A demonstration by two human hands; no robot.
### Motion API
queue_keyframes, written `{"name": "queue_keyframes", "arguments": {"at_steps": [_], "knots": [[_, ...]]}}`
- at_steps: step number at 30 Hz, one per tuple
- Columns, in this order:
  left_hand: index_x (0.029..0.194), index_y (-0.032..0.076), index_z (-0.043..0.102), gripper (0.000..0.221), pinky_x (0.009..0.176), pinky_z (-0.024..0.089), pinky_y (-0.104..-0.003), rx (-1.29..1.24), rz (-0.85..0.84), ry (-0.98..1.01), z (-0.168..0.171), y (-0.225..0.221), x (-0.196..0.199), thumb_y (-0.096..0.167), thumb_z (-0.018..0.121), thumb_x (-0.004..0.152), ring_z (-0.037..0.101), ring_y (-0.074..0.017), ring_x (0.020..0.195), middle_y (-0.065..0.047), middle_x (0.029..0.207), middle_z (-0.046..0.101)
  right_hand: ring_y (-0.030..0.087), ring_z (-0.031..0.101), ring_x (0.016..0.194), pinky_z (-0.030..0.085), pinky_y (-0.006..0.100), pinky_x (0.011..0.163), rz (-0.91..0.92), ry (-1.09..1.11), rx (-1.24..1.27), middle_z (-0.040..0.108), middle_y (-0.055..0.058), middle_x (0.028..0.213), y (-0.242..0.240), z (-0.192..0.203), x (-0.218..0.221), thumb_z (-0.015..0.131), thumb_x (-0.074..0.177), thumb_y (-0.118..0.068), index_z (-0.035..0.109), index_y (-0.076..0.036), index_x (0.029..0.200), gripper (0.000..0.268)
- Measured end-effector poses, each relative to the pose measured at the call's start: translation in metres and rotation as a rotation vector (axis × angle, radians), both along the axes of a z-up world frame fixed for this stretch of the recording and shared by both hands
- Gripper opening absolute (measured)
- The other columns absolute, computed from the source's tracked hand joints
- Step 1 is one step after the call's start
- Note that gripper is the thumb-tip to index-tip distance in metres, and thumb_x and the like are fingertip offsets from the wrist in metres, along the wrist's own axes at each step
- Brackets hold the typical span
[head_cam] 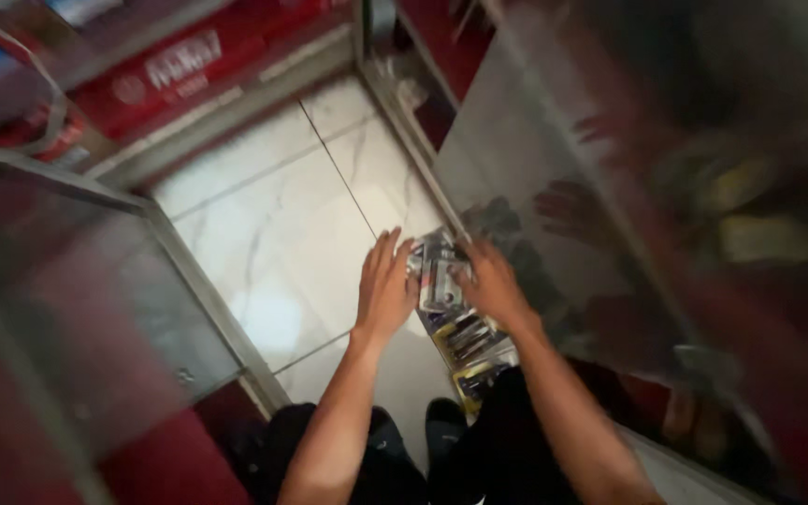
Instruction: The person picks up several packaged motorcycle grips from the floor and places them onto a metal grid rack one by one.
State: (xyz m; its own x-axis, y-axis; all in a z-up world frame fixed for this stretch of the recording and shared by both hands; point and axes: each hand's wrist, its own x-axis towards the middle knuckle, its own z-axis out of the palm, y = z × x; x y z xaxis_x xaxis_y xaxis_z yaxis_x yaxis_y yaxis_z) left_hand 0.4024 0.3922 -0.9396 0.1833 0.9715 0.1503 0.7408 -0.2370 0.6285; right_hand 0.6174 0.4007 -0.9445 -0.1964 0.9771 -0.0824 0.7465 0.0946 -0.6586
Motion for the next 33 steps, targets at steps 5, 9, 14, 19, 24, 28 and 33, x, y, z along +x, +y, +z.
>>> {"name": "queue_keyframes", "arguments": {"at_steps": [5,9,14,19,24,28,33], "knots": [[0.137,0.0,0.056,0.058,0.117,0.037,-0.051,0.041,0.008,-0.044,-0.114,0.001,-0.003,0.006,0.069,0.081,0.042,-0.0444,0.143,-0.025,0.15,0.049,0.044,0.056,0.127,0.044,0.048,0.109,0.002,-0.031,-0.039,0.057,0.025,0.139,0.033,-0.098,-0.001,0.07,0.086,-0.013,0.055,-0.004,0.143,0.059],[0.132,0.003,0.058,0.055,0.102,0.047,-0.051,-0.312,0.165,-0.039,-0.195,0.004,0.024,0.021,0.075,0.083,0.053,-0.043,0.127,-0.022,0.141,0.054,0.045,0.057,0.125,0.047,0.048,0.105,0.046,0.039,0.084,0.06,0.026,0.136,0.049,-0.172,-0.002,0.072,0.082,-0.012,0.057,-0.003,0.137,0.058],[0.132,-0.001,0.05,0.075,0.098,0.053,-0.05,-0.745,0.35,-0.065,-0.297,-0.03,0.054,0.044,0.082,0.08,0.062,-0.0427,0.119,-0.024,0.131,0.061,0.043,0.06,0.122,0.049,0.048,0.101,0.062,-0.095,-0.164,0.065,0.026,0.127,0.056,-0.251,0.006,0.074,0.084,-0.019,0.062,-0.005,0.131,0.051],[0.14,-0.004,0.031,0.111,0.096,0.052,-0.048,-0.712,0.503,-0.282,-0.337,-0.042,0.07,0.047,0.094,0.064,0.064,-0.0411,0.115,-0.026,0.127,0.063,0.044,0.06,0.122,0.047,0.047,0.1,0.141,-0.054,-0.183,0.062,0.028,0.131,0.068,-0.272,0.017,0.072,0.085,-0.019,0.069,-0.007,0.126,0.042],[0.132,0.004,0.041,0.095,0.093,0.053,-0.045,-0.781,0.578,-0.351,-0.332,-0.043,0.063,0.04,0.093,0.062,0.07,-0.0362,0.107,-0.018,0.117,0.072,0.035,0.07,0.117,0.053,0.043,0.099,0.014,0.023,-0.389,0.072,0.02,0.121,0.068,-0.289,0.015,0.074,0.081,-0.031,0.064,-0.011,0.131,0.054],[0.132,0.007,0.046,0.087,0.091,0.055,-0.041,-0.65,0.602,-0.515,-0.327,-0.043,0.061,0.028,0.091,0.061,0.074,-0.0312,0.099,-0.017,0.106,0.077,0.039,0.064,0.121,0.05,0.045,0.101,0.049,-0.023,-0.287,0.069,0.022,0.124,0.073,-0.299,0.018,0.075,0.082,-0.03,0.062,-0.011,0.135,0.058],[0.126,0.003,0.055,0.067,0.085,0.055,-0.037,-0.565,0.703,-0.731,-0.326,-0.037,0.056,0.012,0.087,0.068,0.07,-0.0256,0.096,-0.014,0.107,0.071,0.039,0.066,0.119,0.051,0.044,0.102,0.047,-0.131,-0.382,0.07,0.025,0.122,0.08,-0.32,0.02,0.075,0.083,-0.031,0.059,-0.007,0.137,0.061]]}}
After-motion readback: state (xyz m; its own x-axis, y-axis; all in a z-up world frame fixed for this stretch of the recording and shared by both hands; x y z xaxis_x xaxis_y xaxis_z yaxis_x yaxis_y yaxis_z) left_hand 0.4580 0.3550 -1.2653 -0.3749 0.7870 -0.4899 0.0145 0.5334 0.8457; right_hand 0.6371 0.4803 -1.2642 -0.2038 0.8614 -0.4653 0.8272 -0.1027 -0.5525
